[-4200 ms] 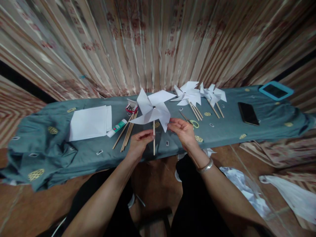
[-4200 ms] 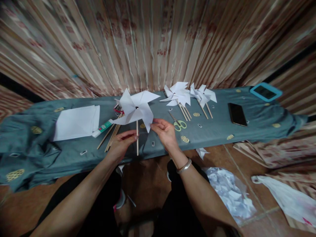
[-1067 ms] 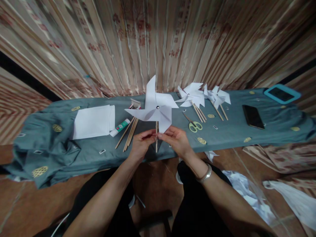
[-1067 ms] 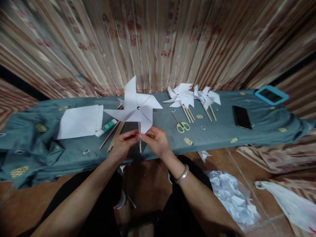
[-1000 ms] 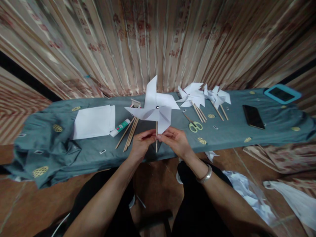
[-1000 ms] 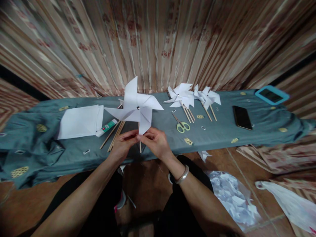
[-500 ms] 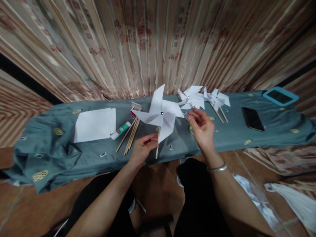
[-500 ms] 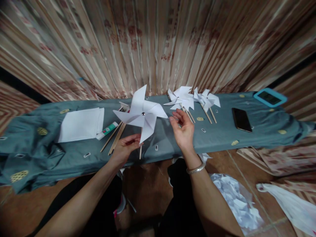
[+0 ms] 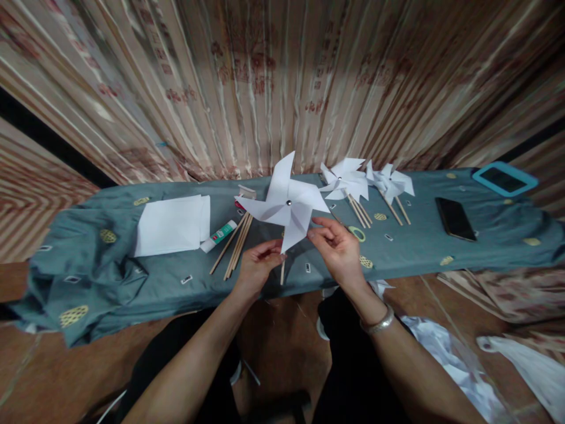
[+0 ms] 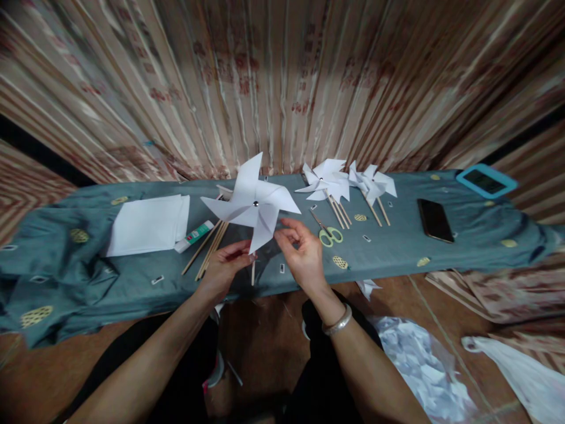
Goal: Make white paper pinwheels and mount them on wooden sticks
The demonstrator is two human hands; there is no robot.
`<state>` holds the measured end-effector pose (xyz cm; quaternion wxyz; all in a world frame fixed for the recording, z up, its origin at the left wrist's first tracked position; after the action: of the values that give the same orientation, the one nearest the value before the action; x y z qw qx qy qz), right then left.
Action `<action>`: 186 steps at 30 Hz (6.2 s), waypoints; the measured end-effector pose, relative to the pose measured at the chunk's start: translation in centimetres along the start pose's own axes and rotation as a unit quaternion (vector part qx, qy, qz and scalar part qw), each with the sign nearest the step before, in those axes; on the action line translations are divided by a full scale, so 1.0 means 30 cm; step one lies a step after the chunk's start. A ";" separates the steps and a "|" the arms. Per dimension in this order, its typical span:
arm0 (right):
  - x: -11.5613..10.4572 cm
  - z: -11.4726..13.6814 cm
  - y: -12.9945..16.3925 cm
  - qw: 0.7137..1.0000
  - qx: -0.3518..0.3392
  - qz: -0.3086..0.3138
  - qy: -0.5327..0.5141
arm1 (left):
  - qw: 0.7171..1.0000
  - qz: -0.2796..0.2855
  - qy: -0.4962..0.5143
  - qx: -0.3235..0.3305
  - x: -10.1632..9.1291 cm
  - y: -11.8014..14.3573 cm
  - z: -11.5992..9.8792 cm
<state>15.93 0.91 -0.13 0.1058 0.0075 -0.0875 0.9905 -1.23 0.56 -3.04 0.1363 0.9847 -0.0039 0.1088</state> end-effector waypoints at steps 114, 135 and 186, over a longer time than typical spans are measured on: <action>-0.021 -0.030 -0.052 1.000 0.007 -0.024 0.018 | 0.999 -0.016 0.025 0.030 -0.008 -0.011 0.009; 0.108 -0.021 0.016 0.987 0.106 0.066 -0.102 | 0.999 -0.021 0.037 0.031 -0.004 -0.006 0.004; -0.026 -0.036 -0.048 0.997 0.034 -0.050 -0.040 | 0.999 -0.020 0.029 0.015 -0.008 -0.010 0.018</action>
<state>17.01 2.33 -0.98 0.1513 0.0547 -0.0575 0.9853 -1.34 0.70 -3.69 0.1239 0.9829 0.0217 0.1342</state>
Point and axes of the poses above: each hand's wrist, its own y-axis away from the middle knuckle, its own x-axis out of the palm, z = x × y, the point moved 2 cm from there along -y, towards the middle knuckle, and after that the axes turned 7 degrees about -y, right-handed, at the moved point
